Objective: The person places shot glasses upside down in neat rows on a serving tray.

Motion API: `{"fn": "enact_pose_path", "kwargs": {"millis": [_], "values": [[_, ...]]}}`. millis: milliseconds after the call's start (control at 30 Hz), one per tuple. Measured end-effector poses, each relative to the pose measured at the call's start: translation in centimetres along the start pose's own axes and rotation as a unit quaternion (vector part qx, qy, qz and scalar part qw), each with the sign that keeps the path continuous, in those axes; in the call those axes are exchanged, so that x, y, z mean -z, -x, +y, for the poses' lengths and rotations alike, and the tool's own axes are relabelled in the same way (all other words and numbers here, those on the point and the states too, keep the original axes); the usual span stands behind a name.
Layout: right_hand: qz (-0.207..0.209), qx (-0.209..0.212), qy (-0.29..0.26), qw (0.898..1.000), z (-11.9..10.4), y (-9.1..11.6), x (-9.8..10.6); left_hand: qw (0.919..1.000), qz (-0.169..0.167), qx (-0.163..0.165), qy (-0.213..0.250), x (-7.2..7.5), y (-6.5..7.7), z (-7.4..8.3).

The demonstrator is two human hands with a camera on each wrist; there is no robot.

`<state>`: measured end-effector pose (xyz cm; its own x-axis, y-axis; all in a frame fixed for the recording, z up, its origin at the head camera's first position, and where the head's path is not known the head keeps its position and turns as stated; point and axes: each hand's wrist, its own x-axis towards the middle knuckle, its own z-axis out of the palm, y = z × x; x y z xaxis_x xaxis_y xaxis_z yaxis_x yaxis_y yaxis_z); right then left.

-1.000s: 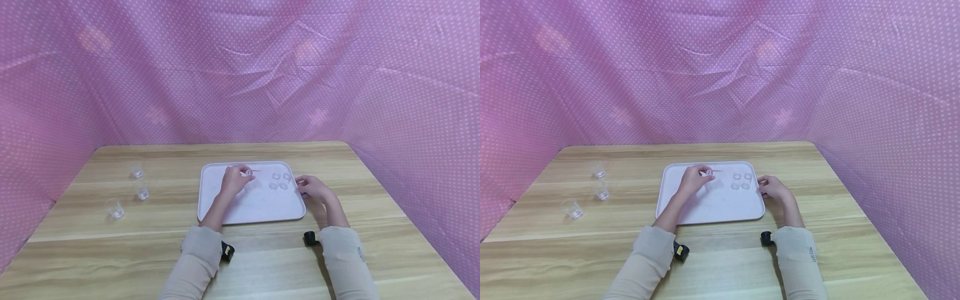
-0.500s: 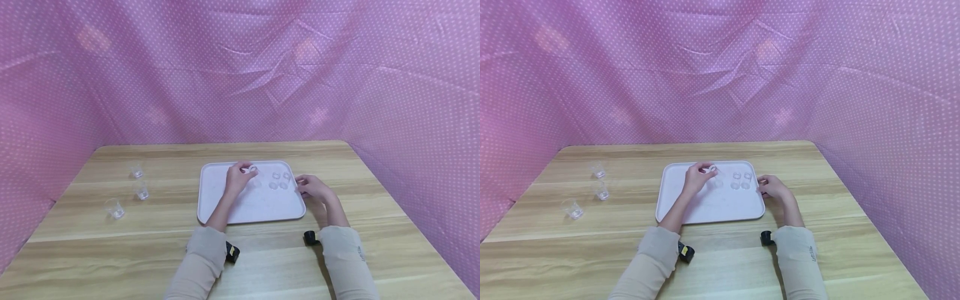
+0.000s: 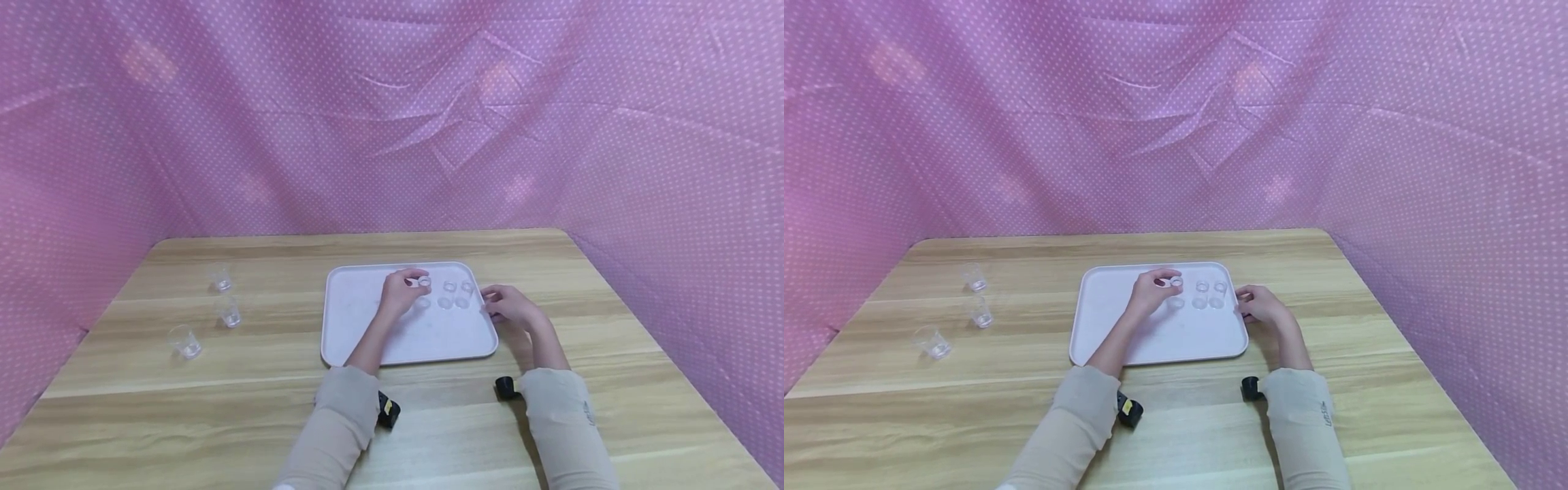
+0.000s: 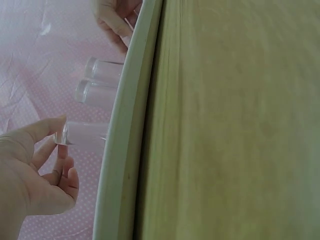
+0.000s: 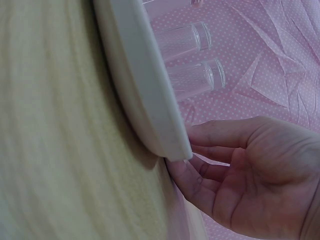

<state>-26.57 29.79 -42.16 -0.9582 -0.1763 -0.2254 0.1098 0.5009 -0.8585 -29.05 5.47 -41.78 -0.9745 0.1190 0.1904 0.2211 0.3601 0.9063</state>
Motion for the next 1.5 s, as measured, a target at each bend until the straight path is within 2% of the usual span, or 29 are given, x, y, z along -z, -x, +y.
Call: {"fn": "enact_pose_path", "kwargs": {"millis": [533, 933, 1067, 1200, 1500], "values": [[0.002, -0.001, 0.010, 1.000, 0.0, -0.2, 0.0, 0.9990, -0.027, -0.002, -0.036, -0.9, -0.2, 0.1], [0.007, 0.000, 0.009, 1.000, 0.0, -0.1, 0.0, 0.9987, -0.036, 0.001, -0.036, -0.9, -0.2, 0.1], [0.007, 0.000, 0.009, 1.000, 0.0, -0.1, 0.0, 0.9981, -0.045, 0.003, -0.041, -0.3, -0.2, 0.1], [0.004, 0.000, 0.012, 1.000, 0.0, -0.1, 0.0, 0.9980, -0.047, -0.008, -0.041, 0.7, -0.1, 0.4], [-0.002, 0.003, 0.014, 1.000, -0.2, 0.1, -0.1, 0.9982, -0.031, -0.024, -0.046, 4.1, 0.5, 1.3]]}}
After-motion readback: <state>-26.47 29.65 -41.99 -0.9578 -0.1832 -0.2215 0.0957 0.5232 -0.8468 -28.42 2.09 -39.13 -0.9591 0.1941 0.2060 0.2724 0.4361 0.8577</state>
